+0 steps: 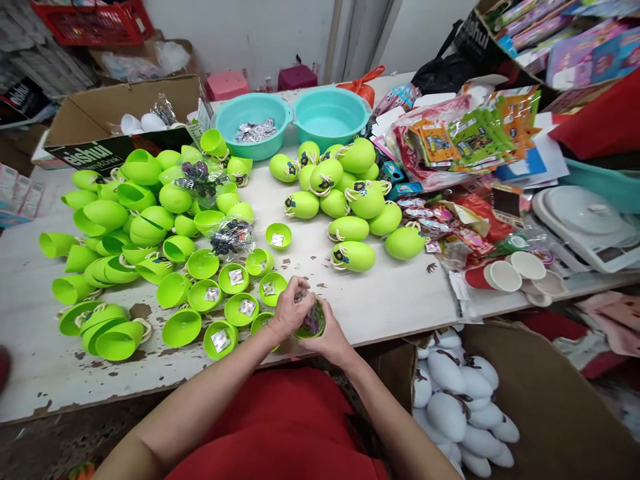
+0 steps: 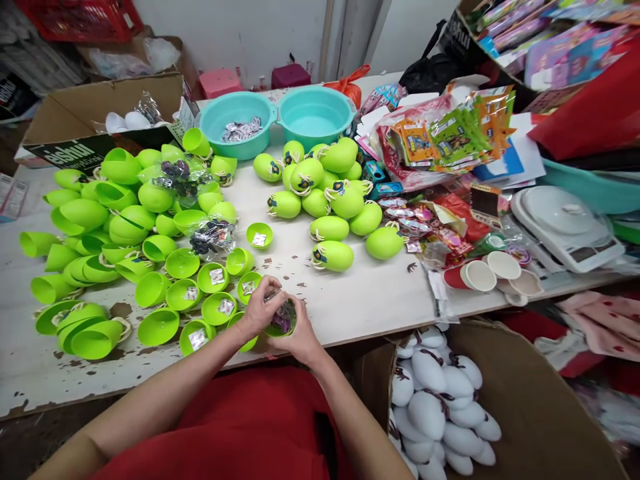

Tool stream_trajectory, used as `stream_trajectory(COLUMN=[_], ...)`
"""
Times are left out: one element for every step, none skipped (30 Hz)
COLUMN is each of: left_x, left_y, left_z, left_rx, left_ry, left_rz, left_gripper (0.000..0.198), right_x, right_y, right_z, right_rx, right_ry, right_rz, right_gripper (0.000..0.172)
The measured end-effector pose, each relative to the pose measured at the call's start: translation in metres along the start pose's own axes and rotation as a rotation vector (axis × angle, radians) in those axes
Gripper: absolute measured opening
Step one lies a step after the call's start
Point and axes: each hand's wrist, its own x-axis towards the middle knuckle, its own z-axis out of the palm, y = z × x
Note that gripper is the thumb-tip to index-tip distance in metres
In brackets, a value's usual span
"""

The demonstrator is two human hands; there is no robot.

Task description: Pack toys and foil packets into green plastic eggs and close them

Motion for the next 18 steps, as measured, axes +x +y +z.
stream_trajectory(left_x=[0.001, 0.001, 0.002, 0.003, 0.004, 0.005, 0.006, 0.007, 0.008, 0.007, 0.005, 0.002, -0.002, -0.007, -0.012, -0.018, -0.023, -0.027], left_y=[0.01, 0.02, 0.029, 0.037, 0.044, 0.05, 0.054, 0.057, 0.059, 0.061, 0.063, 0.065, 0.067, 0.068, 0.069, 0.07, 0.069, 0.069], left_z=[-0.003, -0.006, -0.01, -0.013, -0.017, -0.022, -0.026, -0.031, -0.036, -0.04, -0.043, -0.044, -0.045, -0.044, -0.042, -0.041, -0.04, -0.041], left_rx=[-0.039, -0.073, -0.094, -0.096, -0.078, -0.045, 0.001, 0.06, 0.129, 0.206, 0.283, 0.351, 0.403, 0.433, 0.443, 0.437, 0.421, 0.396], left_ry=[-0.023, -0.046, -0.072, -0.106, -0.151, -0.208, -0.262, -0.298, -0.309, -0.292, -0.246, -0.174, -0.082, 0.021, 0.122, 0.191, 0.211, 0.183], left_rz=[0.016, 0.038, 0.072, 0.128, 0.203, 0.289, 0.376, 0.45, 0.493, 0.499, 0.474, 0.428, 0.368, 0.31, 0.268, 0.259, 0.281, 0.321], left_gripper=[0.011, 0.011, 0.01, 0.008, 0.007, 0.006, 0.007, 0.009, 0.012, 0.016, 0.019, 0.02, 0.02, 0.017, 0.013, 0.014, 0.021, 0.03], right_x=[-0.001, 0.0, 0.001, 0.003, 0.006, 0.01, 0.013, 0.016, 0.018, 0.02, 0.023, 0.025, 0.027, 0.029, 0.03, 0.03, 0.028, 0.026], right_y=[-0.011, -0.023, -0.034, -0.044, -0.053, -0.062, -0.069, -0.077, -0.083, -0.088, -0.092, -0.094, -0.096, -0.097, -0.096, -0.096, -0.096, -0.096], right_z=[-0.005, -0.01, -0.014, -0.017, -0.02, -0.021, -0.022, -0.022, -0.022, -0.021, -0.019, -0.016, -0.013, -0.008, -0.003, 0.003, 0.009, 0.014], right_rx=[0.056, 0.107, 0.154, 0.194, 0.225, 0.235, 0.219, 0.18, 0.127, 0.07, 0.022, -0.012, -0.034, -0.051, -0.068, -0.084, -0.103, -0.124], right_ry=[-0.034, -0.072, -0.107, -0.146, -0.195, -0.253, -0.302, -0.329, -0.326, -0.295, -0.254, -0.221, -0.209, -0.217, -0.238, -0.266, -0.298, -0.343], right_rz=[0.026, 0.044, 0.058, 0.072, 0.091, 0.115, 0.139, 0.152, 0.149, 0.134, 0.111, 0.084, 0.059, 0.038, 0.018, -0.011, -0.054, -0.094], right_gripper=[0.087, 0.085, 0.083, 0.081, 0.079, 0.076, 0.072, 0.069, 0.066, 0.063, 0.061, 0.058, 0.054, 0.052, 0.05, 0.047, 0.043, 0.041])
